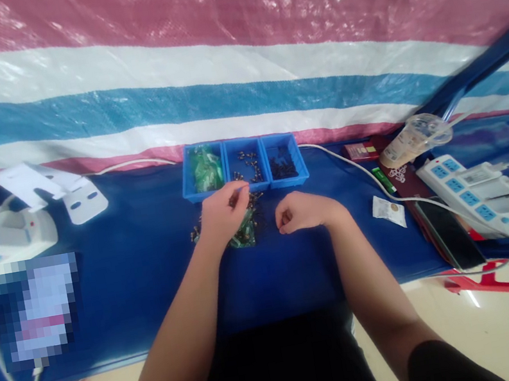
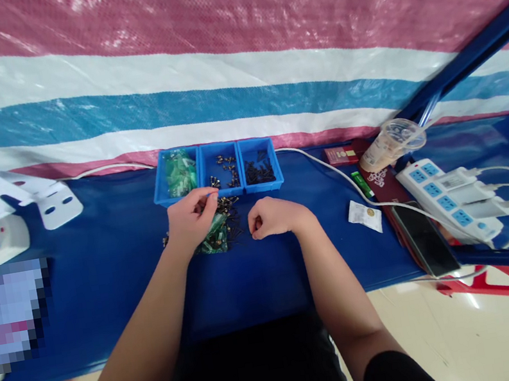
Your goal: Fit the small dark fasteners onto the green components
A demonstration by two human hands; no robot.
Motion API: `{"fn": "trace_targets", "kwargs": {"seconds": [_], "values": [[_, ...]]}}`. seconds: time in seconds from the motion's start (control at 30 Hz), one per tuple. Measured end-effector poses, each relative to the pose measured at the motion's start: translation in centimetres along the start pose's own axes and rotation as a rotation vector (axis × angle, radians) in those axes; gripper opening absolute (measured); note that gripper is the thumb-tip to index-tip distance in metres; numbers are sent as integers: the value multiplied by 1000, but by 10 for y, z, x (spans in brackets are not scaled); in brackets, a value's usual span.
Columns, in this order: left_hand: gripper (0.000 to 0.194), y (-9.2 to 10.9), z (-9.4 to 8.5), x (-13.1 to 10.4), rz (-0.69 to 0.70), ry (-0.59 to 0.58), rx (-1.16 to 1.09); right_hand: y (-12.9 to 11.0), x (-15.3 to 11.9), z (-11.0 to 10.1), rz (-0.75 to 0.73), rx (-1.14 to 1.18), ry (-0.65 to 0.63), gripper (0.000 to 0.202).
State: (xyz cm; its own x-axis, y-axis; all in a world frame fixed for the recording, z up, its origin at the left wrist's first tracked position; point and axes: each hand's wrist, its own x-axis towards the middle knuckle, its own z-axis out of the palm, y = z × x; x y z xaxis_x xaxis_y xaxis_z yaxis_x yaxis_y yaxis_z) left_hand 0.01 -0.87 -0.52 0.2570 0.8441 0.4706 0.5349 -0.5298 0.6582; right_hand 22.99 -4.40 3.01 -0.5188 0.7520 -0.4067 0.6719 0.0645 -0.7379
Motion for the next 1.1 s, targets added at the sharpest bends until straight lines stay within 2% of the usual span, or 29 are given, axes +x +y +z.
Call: {"fn": "trace_targets", "kwargs": {"seconds": [0.1, 0.27, 0.37, 0.77, 1.1], "values": [[20, 1, -1, 0, 18, 0, -28, -1, 0, 1, -62, 126, 128, 8], [19, 3, -3, -1, 56, -37, -139, -5, 12, 10, -188, 320, 623, 11], [22, 3, -1, -1, 62, -38, -157, -6, 19, 15, -245, 319, 786, 13], [16, -1, 3, 0, 82, -33, -99, -6, 23, 18, -382, 283, 818, 13], [16, -1, 1, -1, 61, -49, -87, -6, 25, 20, -358, 317, 809, 18]]}}
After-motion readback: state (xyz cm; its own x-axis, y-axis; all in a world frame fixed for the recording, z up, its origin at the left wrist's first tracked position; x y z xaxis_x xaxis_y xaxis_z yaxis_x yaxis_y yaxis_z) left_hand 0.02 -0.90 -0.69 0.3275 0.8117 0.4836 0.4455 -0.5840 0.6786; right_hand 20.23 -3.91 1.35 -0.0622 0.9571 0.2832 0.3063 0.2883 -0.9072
